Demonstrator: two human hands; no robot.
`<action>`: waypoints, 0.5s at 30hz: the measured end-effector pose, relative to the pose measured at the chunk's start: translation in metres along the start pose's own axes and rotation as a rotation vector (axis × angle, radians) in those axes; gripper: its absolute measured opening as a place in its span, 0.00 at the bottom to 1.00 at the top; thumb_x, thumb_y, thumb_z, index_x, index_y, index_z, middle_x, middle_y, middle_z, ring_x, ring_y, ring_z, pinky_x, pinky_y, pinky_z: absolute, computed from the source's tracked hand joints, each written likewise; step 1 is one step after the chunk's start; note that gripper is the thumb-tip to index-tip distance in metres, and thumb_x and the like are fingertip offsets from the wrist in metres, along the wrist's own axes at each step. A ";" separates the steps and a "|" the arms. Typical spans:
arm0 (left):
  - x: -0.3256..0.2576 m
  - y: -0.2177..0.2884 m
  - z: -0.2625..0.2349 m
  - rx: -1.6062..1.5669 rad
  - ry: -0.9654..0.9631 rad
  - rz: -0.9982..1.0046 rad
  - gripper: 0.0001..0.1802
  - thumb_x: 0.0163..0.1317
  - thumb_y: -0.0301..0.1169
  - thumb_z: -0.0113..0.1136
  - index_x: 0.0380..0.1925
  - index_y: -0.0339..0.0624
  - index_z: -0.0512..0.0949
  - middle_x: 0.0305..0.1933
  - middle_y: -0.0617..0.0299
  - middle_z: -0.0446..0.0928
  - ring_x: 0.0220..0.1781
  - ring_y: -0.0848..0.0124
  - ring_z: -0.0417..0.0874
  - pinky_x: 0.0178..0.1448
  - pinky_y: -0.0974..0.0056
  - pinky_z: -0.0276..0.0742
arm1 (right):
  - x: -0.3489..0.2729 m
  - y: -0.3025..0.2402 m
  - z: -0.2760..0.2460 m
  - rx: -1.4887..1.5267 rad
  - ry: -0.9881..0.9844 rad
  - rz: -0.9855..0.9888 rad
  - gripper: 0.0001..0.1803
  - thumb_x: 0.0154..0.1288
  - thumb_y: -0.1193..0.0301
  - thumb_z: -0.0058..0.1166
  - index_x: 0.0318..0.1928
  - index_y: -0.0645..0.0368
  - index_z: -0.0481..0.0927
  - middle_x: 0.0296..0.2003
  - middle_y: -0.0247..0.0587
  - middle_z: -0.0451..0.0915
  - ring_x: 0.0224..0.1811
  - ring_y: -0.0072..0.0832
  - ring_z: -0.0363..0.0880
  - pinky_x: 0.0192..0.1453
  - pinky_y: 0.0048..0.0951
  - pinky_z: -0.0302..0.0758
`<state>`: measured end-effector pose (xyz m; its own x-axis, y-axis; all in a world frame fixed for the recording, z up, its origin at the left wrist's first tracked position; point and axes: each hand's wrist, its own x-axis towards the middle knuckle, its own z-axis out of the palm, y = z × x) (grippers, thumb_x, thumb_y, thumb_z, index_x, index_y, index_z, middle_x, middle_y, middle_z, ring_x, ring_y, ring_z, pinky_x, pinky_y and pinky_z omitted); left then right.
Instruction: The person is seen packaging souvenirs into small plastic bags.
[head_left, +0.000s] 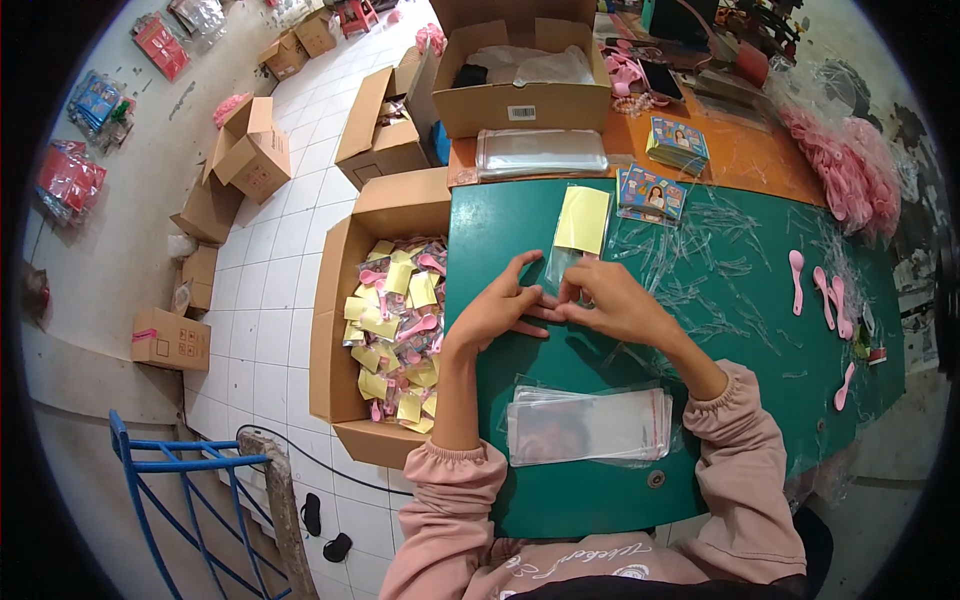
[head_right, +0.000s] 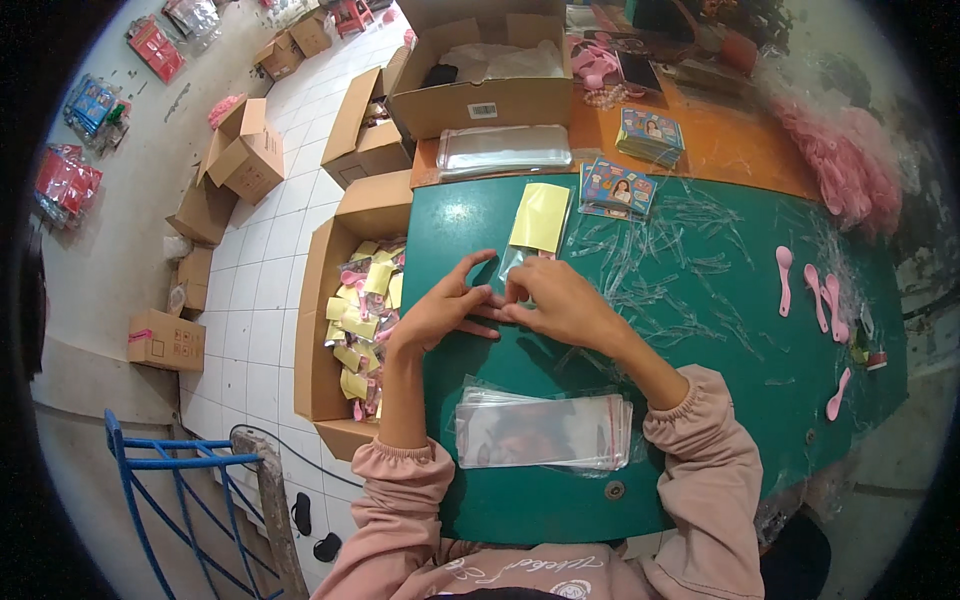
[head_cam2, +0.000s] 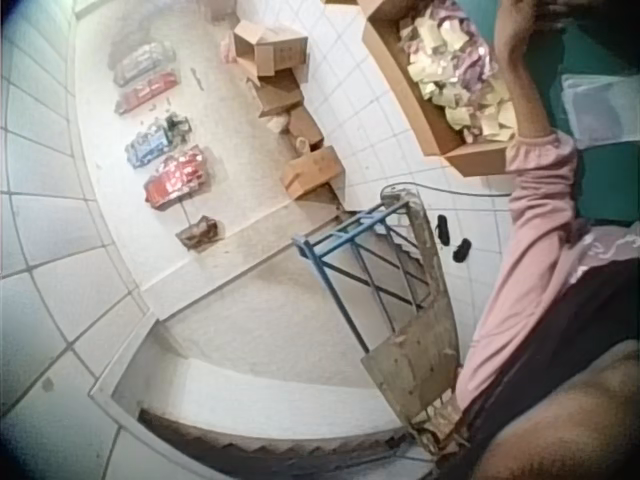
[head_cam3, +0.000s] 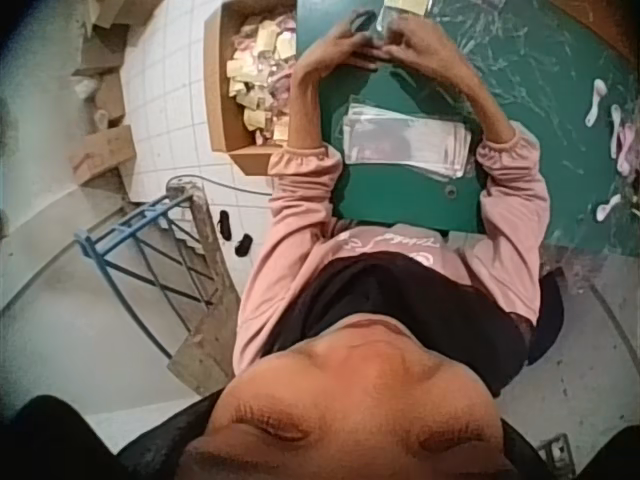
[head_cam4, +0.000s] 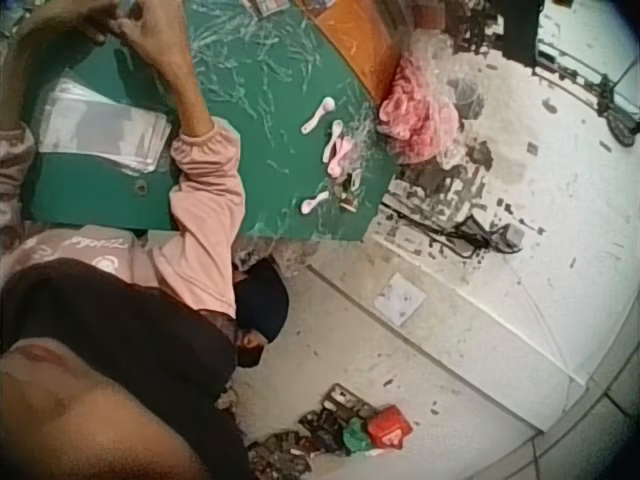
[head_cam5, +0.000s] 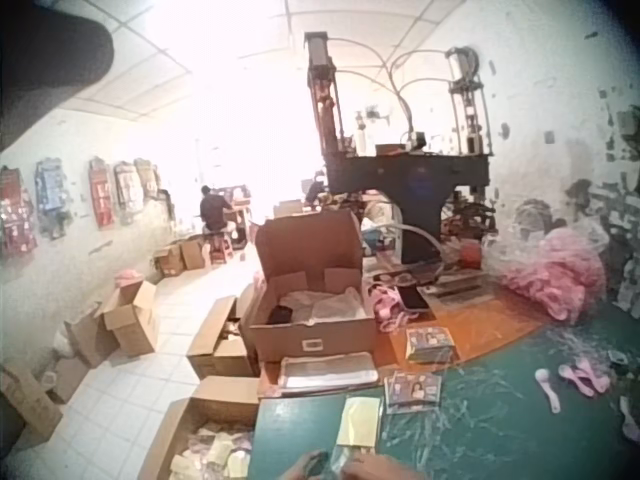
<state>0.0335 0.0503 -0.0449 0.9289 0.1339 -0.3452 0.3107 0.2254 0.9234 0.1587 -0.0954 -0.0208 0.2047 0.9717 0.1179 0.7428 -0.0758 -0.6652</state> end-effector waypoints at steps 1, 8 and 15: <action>-0.001 0.000 0.000 -0.002 0.000 0.000 0.27 0.67 0.29 0.39 0.64 0.45 0.46 0.41 0.49 0.75 0.42 0.64 0.81 0.39 0.63 0.81 | 0.000 -0.001 -0.001 0.008 0.026 0.022 0.09 0.51 0.70 0.57 0.30 0.62 0.73 0.27 0.45 0.71 0.32 0.38 0.73 0.36 0.34 0.69; 0.002 -0.002 0.002 0.097 -0.072 -0.004 0.28 0.67 0.28 0.41 0.65 0.49 0.46 0.45 0.52 0.73 0.46 0.67 0.78 0.44 0.64 0.80 | -0.001 0.010 0.021 -0.019 0.195 0.022 0.09 0.52 0.69 0.55 0.28 0.62 0.73 0.27 0.47 0.72 0.32 0.40 0.72 0.36 0.37 0.69; -0.005 0.000 0.000 0.275 -0.192 0.058 0.32 0.67 0.34 0.43 0.67 0.53 0.42 0.48 0.54 0.72 0.50 0.70 0.73 0.50 0.65 0.76 | 0.004 0.007 0.005 0.213 -0.092 0.191 0.10 0.48 0.69 0.58 0.24 0.63 0.74 0.22 0.44 0.75 0.27 0.34 0.74 0.32 0.33 0.69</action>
<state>0.0292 0.0492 -0.0435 0.9596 -0.0515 -0.2768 0.2743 -0.0498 0.9603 0.1614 -0.0906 -0.0284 0.2618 0.9614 -0.0848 0.5438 -0.2196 -0.8099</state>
